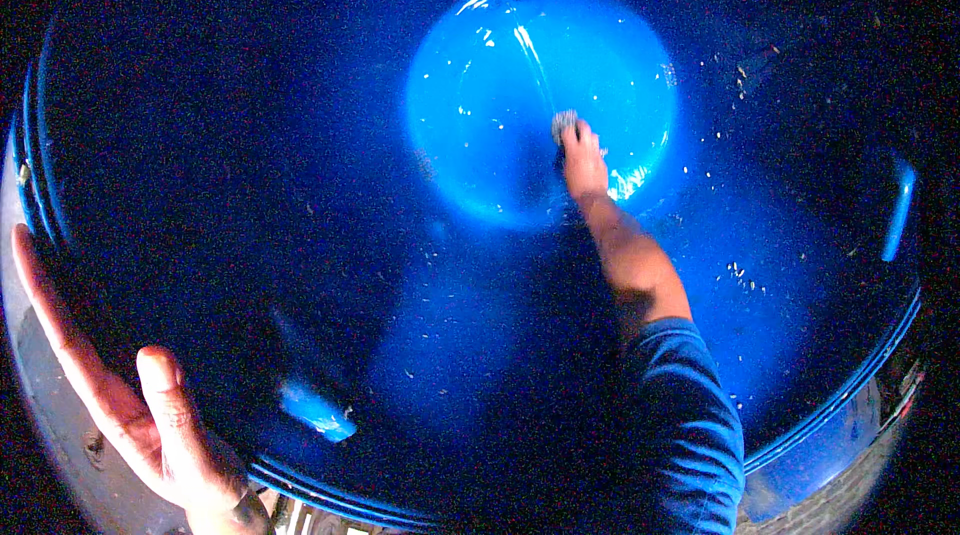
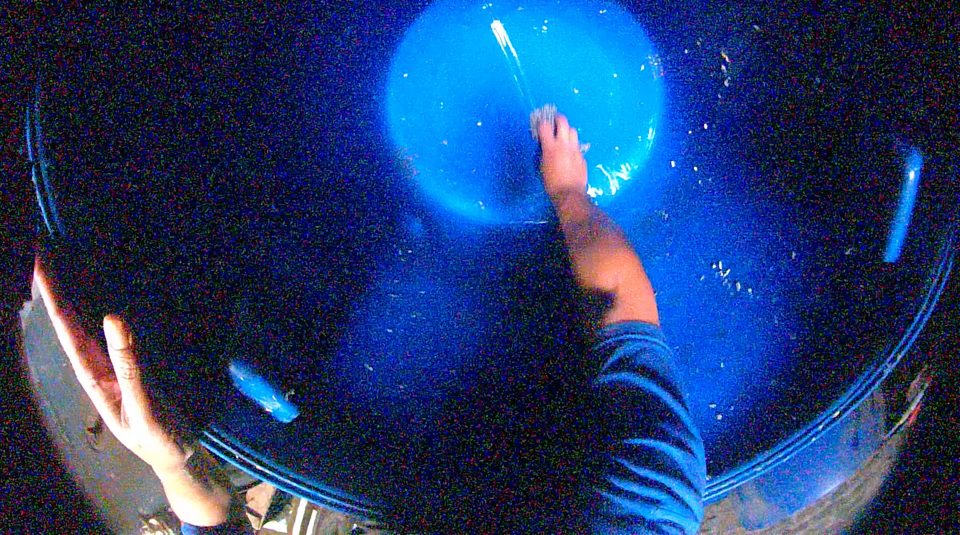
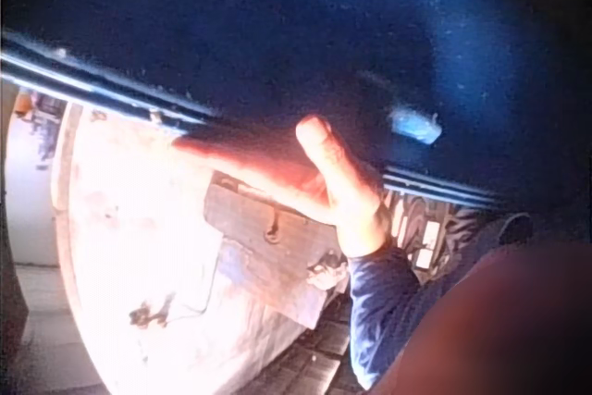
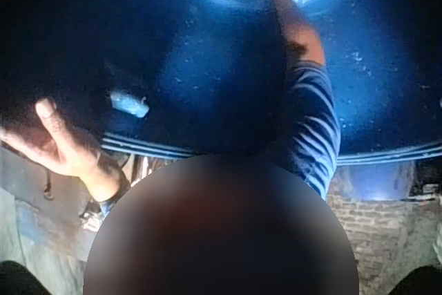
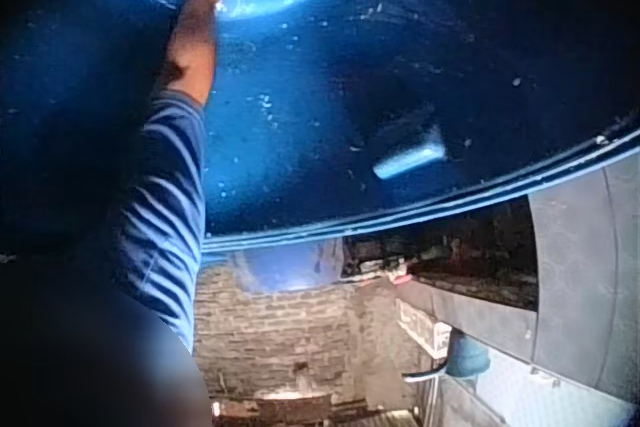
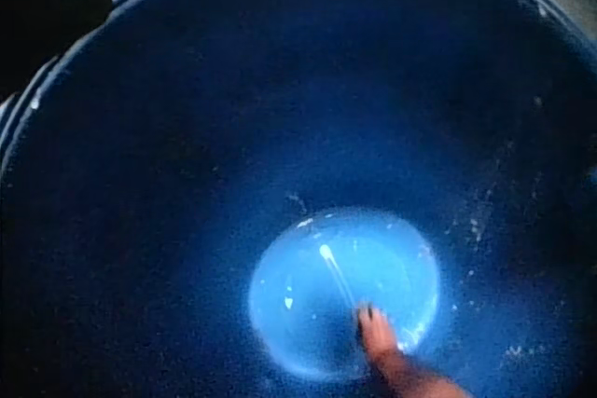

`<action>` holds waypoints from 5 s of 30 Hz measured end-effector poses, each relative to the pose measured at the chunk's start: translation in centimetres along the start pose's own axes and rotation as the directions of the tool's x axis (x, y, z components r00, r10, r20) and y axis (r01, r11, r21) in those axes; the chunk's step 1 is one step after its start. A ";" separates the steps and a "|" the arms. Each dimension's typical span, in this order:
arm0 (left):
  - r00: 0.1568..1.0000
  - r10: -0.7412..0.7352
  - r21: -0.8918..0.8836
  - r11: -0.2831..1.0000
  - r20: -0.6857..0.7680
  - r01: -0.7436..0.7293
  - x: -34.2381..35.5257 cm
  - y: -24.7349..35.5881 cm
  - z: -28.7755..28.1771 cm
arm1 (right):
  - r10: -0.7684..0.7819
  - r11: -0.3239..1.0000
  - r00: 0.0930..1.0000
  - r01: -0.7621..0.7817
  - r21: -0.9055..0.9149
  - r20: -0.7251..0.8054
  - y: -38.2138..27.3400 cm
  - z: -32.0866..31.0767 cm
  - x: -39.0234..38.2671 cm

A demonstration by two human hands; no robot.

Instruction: The person scrubs the inside of a large blue plastic bucket with a steel wool pad, then rinses it with water from a scoop. They flip the bucket over and scrub the outside bottom surface, then rinse it again.

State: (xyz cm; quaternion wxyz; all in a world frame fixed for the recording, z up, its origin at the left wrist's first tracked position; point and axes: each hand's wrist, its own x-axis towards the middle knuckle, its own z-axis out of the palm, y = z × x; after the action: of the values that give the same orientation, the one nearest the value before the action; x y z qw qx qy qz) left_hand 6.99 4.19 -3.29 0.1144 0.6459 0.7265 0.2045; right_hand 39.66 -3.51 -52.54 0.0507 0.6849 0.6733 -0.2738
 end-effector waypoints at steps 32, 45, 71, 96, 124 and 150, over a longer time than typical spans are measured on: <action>0.998 0.059 0.029 0.998 0.021 -0.059 1.2 0.0 0.4 | 0.172 0.735 0.905 0.144 -0.662 0.389 9.9 -1.7 -7.0; 0.997 -0.002 -0.032 0.999 0.071 0.004 0.8 1.6 -0.1 | -0.036 0.867 0.932 -0.150 0.475 0.360 -15.0 10.7 -14.1; 0.992 0.062 -0.063 0.997 0.111 -0.055 1.3 0.7 -0.7 | -0.434 0.292 0.897 0.055 0.955 0.081 -28.8 -12.6 -22.1; 0.994 0.109 -0.038 0.993 0.022 -0.108 1.4 1.1 -0.9 | -0.467 0.815 0.455 -0.111 0.568 0.759 -19.0 -27.4 -27.8; 0.845 -0.515 -0.295 0.793 0.143 0.533 -18.8 10.9 -1.1 | 0.440 0.667 0.586 0.293 -0.685 0.680 -4.6 -44.7 -24.7; 0.983 -0.166 -0.284 0.942 0.074 0.180 -10.2 2.2 -2.8 | 0.246 0.668 0.636 0.435 -0.603 0.731 -9.9 -49.2 -27.2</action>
State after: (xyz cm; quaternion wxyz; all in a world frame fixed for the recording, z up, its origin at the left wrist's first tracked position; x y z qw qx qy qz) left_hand 9.19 -6.09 -0.82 0.2431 0.5608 0.7396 0.2817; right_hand 46.92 -5.48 4.02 0.5855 0.3791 0.6743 -0.2425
